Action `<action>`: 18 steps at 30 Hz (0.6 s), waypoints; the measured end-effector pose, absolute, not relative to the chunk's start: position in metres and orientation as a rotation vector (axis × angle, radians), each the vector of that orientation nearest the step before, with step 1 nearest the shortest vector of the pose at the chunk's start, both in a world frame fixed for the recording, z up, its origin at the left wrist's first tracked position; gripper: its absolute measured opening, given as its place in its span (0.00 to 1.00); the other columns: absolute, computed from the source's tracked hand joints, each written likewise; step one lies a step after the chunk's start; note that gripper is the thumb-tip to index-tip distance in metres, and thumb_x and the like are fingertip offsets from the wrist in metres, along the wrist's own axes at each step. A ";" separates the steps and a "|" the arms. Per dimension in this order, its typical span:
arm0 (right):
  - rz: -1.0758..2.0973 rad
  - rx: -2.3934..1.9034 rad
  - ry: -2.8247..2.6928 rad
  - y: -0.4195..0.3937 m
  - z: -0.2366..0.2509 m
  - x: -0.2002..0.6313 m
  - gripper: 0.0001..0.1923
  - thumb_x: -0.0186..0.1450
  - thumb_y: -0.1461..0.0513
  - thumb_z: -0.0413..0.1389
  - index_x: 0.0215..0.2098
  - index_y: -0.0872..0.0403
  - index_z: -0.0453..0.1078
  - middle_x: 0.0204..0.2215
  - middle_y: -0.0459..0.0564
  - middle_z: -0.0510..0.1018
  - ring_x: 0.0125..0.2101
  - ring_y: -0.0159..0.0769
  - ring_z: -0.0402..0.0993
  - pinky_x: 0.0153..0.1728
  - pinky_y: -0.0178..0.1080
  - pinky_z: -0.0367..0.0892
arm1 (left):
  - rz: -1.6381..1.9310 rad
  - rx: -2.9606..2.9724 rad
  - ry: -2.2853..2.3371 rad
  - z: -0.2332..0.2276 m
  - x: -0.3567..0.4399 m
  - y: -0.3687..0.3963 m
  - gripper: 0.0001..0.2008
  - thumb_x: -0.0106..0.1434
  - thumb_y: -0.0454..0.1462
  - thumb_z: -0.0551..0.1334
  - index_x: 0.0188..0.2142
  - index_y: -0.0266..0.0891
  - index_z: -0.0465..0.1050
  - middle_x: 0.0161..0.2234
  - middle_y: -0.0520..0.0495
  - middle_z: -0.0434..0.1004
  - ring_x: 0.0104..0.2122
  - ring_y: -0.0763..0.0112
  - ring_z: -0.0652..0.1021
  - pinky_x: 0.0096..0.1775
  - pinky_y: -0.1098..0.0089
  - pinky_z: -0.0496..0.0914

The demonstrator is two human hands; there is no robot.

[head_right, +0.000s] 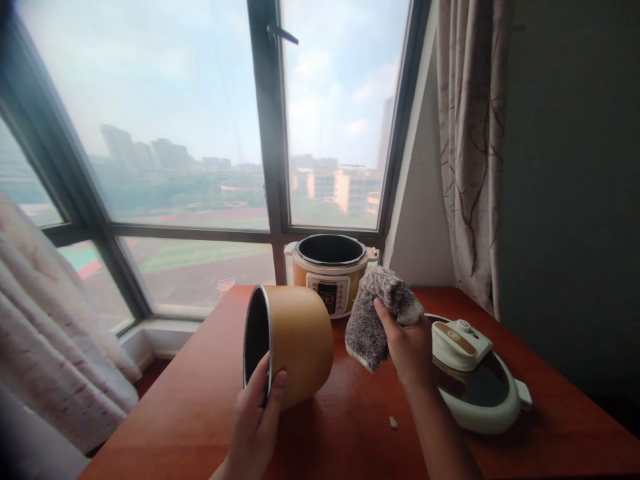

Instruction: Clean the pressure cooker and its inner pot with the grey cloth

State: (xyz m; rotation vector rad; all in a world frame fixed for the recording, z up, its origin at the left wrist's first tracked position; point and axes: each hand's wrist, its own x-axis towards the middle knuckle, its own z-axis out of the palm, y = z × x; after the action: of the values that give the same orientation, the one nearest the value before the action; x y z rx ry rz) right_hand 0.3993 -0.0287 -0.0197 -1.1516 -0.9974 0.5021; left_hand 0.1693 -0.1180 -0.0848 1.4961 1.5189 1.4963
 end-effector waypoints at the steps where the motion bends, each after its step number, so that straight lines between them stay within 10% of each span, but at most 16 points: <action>1: 0.490 -1.164 -1.060 -0.028 -0.014 0.395 0.23 0.54 0.51 0.68 0.42 0.57 0.78 0.39 0.56 0.84 0.44 0.50 0.80 0.47 0.47 0.73 | 1.503 1.487 1.511 -0.086 0.171 -0.117 0.22 0.70 0.46 0.55 0.59 0.39 0.68 0.55 0.38 0.77 0.54 0.52 0.77 0.54 0.59 0.70; 7: 0.305 -1.026 -1.604 -0.031 0.025 0.348 0.12 0.61 0.59 0.60 0.41 0.55 0.79 0.37 0.54 0.84 0.39 0.48 0.81 0.43 0.44 0.75 | 1.498 1.493 1.458 -0.089 0.181 -0.118 0.22 0.71 0.46 0.52 0.60 0.39 0.64 0.55 0.37 0.77 0.53 0.54 0.77 0.54 0.59 0.69; 18: -0.169 -0.725 -2.025 -0.095 -0.021 0.284 0.38 0.58 0.75 0.48 0.67 0.56 0.59 0.56 0.54 0.76 0.56 0.44 0.73 0.54 0.45 0.72 | 1.647 1.465 1.364 -0.134 0.176 -0.112 0.20 0.67 0.54 0.54 0.35 0.45 0.77 0.35 0.41 0.82 0.35 0.55 0.79 0.42 0.58 0.75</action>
State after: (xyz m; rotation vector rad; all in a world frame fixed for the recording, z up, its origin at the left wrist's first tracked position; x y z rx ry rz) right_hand 0.2844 -0.0954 -0.0214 -0.7247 -2.0250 -0.1691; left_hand 0.1757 -0.1120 -0.1338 1.4649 1.3642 1.6470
